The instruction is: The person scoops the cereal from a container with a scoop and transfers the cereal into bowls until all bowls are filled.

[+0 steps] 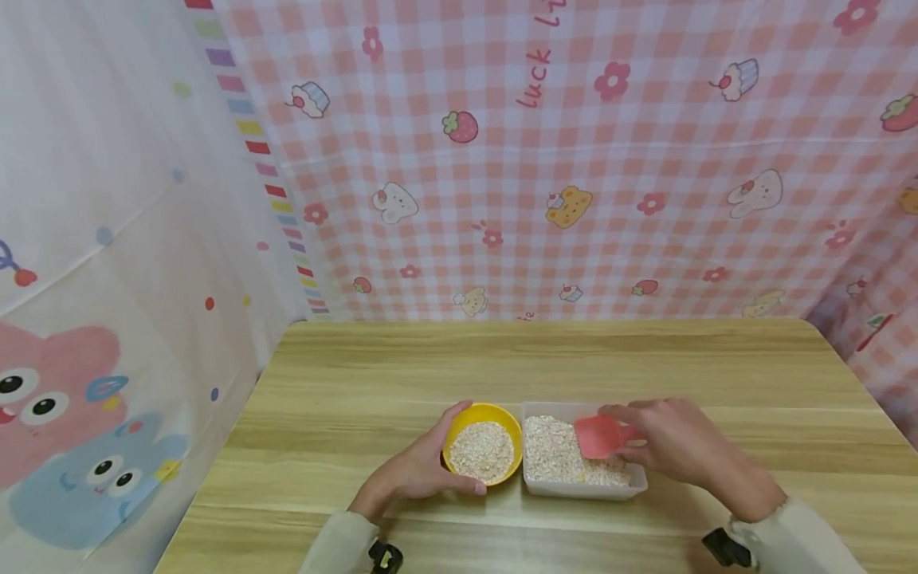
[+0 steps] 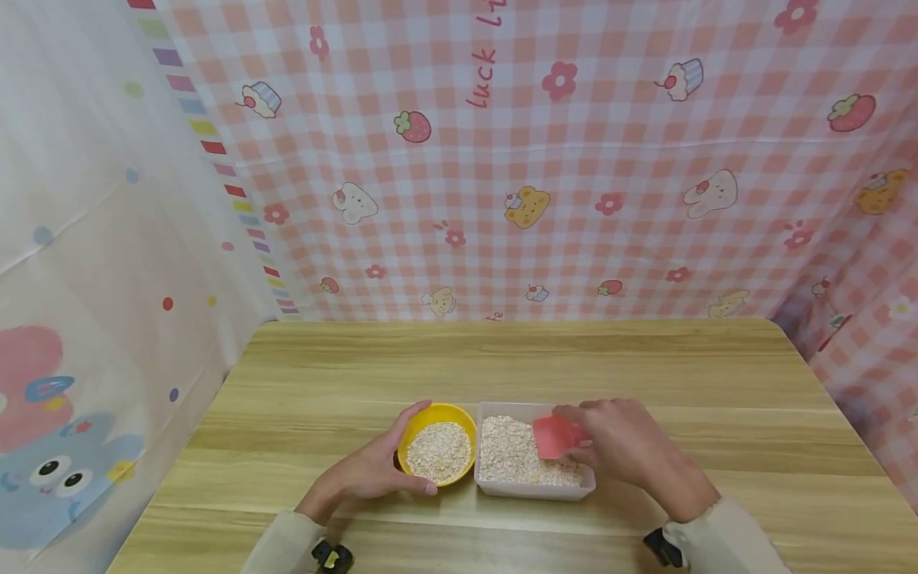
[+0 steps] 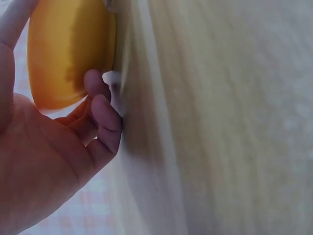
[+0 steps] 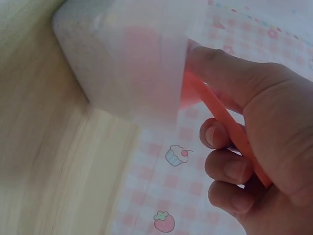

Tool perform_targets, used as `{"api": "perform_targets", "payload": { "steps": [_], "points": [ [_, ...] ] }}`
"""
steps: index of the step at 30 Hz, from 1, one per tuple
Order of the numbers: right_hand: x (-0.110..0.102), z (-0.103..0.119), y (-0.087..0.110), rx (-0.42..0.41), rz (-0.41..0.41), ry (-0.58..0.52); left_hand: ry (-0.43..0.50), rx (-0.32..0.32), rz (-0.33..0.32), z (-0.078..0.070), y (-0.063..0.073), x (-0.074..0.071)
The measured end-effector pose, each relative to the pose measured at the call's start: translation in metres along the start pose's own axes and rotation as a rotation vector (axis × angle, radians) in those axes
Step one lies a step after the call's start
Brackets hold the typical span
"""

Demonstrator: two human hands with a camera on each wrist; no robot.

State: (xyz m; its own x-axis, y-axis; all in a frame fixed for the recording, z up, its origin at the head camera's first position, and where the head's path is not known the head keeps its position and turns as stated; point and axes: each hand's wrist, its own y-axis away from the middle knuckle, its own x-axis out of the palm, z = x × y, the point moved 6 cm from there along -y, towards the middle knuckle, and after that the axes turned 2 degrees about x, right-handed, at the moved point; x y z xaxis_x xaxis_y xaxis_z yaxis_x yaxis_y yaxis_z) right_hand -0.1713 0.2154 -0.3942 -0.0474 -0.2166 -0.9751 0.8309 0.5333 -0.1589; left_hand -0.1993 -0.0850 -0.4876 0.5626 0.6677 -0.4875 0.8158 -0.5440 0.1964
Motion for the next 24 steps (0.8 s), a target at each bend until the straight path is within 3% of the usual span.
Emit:
{"api": "perform_targets", "payload": {
  "steps": [5,8,12,15,19,24],
  "points": [
    [0.003,0.001,-0.001,-0.014,-0.003,0.007,-0.018,-0.003,0.0,-0.005,0.001,-0.001],
    [0.004,0.0,-0.002,-0.014,-0.005,0.005,-0.081,0.004,-0.023,-0.009,0.003,-0.004],
    [0.005,0.0,-0.002,-0.012,0.002,-0.002,-0.233,0.028,-0.13,-0.022,0.007,-0.011],
    [0.006,0.0,-0.003,-0.007,0.006,0.007,-0.307,0.053,-0.225,-0.041,0.011,-0.014],
    [0.006,0.0,-0.002,0.003,-0.001,0.042,-0.31,0.116,-0.277,-0.067,0.015,-0.01],
    [0.005,0.002,-0.002,0.012,-0.019,0.087,-0.291,0.157,-0.26,-0.08,0.012,0.002]
  ]
}}
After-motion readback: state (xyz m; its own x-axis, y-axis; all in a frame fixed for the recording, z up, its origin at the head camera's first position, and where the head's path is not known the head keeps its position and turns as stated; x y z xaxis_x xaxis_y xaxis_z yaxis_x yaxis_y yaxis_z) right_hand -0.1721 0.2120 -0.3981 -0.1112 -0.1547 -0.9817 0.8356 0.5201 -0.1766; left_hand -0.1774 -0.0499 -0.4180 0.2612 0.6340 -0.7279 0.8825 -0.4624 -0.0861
